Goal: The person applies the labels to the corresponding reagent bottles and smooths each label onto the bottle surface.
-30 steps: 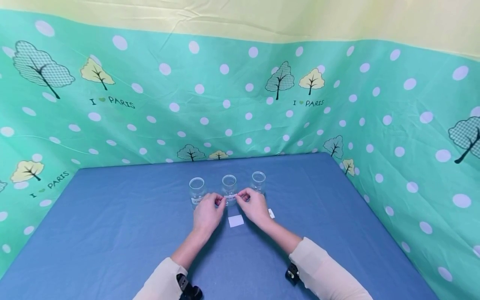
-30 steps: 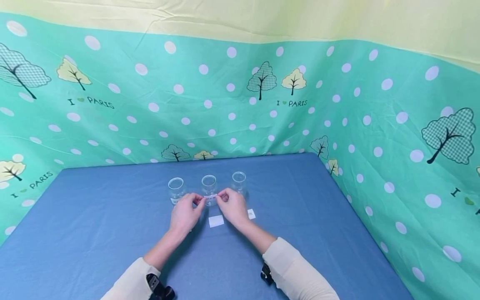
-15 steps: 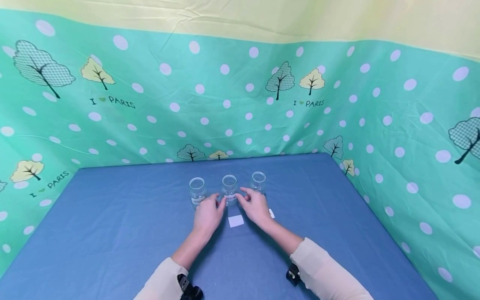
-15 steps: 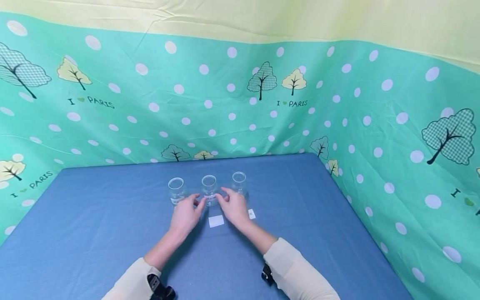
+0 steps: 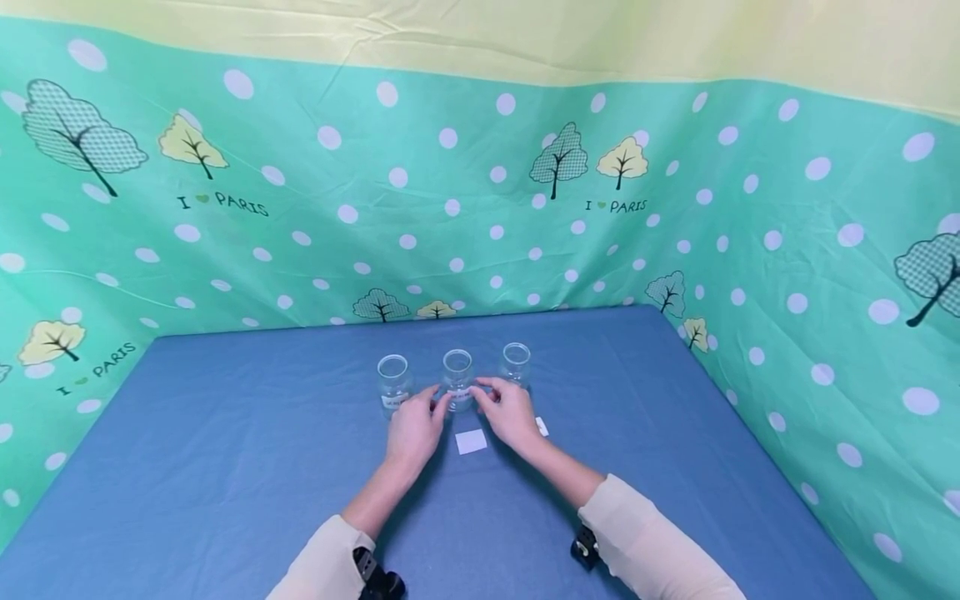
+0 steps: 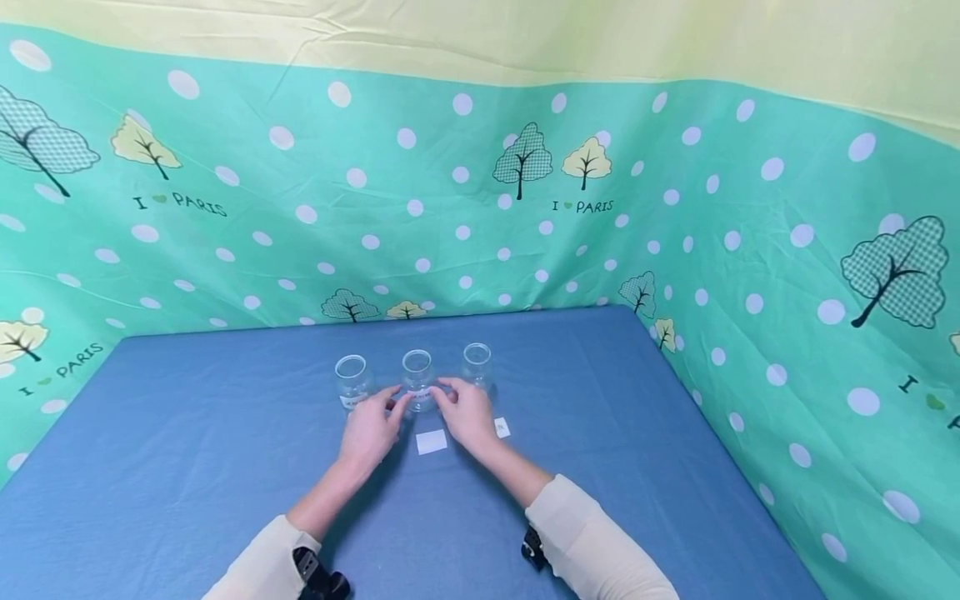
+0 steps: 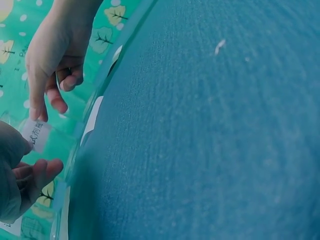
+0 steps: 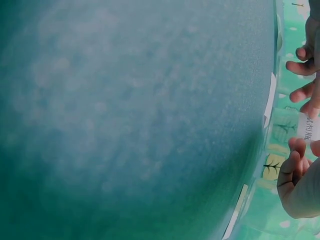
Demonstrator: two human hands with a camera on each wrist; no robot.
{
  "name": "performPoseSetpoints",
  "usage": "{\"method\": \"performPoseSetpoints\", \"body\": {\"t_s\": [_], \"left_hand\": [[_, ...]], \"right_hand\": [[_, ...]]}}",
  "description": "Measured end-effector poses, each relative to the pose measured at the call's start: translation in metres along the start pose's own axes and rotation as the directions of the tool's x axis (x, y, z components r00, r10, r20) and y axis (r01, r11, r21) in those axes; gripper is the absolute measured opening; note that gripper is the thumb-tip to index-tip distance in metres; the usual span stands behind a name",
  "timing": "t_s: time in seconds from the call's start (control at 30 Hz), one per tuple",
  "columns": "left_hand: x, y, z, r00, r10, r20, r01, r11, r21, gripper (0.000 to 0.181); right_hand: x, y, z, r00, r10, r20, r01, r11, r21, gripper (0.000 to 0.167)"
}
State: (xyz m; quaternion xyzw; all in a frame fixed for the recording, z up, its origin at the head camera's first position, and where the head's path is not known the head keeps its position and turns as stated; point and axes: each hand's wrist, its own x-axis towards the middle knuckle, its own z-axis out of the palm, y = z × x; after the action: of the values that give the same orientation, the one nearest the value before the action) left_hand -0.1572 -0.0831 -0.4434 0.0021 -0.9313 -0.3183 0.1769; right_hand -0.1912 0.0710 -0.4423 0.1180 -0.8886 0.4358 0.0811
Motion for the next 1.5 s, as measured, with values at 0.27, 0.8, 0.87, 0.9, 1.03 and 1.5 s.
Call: {"method": "performPoseSetpoints", "body": {"t_s": [0.27, 0.8, 0.87, 0.9, 1.03, 1.5], "left_hand": [[0.0006, -0.0008, -0.0026, 1.0, -0.003, 0.023, 0.002, 1.0, 0.005, 0.035], [-0.0007, -0.0021, 0.003, 0.998, 0.054, -0.019, -0.052, 0.994, 0.097, 0.029], [-0.0014, -0.003, 0.0048, 0.996, 0.075, -0.042, -0.068, 0.988, 0.14, 0.028], [-0.0015, -0.0035, 0.0056, 0.995, 0.083, -0.052, -0.074, 0.985, 0.156, 0.027], [-0.0015, -0.0043, 0.007, 0.993, 0.092, -0.074, -0.078, 0.982, 0.175, 0.026], [-0.0007, -0.0053, 0.0039, 0.996, 0.083, -0.043, -0.075, 0.984, 0.163, 0.025]], "right_hand": [[-0.0002, -0.0017, -0.0008, 1.0, 0.022, 0.01, -0.022, 0.999, 0.028, 0.028], [-0.0002, 0.0014, -0.0003, 1.0, 0.009, 0.0, -0.009, 1.0, -0.025, 0.028], [-0.0004, 0.0005, 0.0009, 1.0, 0.006, -0.009, -0.006, 0.999, -0.032, 0.028], [-0.0004, 0.0, 0.0014, 1.0, 0.006, -0.014, -0.007, 0.999, -0.033, 0.028], [0.0001, -0.0015, 0.0032, 0.999, 0.017, -0.033, -0.018, 1.0, -0.023, 0.026], [0.0022, 0.0037, 0.006, 0.998, 0.014, -0.064, -0.014, 1.0, -0.001, 0.021]]}}
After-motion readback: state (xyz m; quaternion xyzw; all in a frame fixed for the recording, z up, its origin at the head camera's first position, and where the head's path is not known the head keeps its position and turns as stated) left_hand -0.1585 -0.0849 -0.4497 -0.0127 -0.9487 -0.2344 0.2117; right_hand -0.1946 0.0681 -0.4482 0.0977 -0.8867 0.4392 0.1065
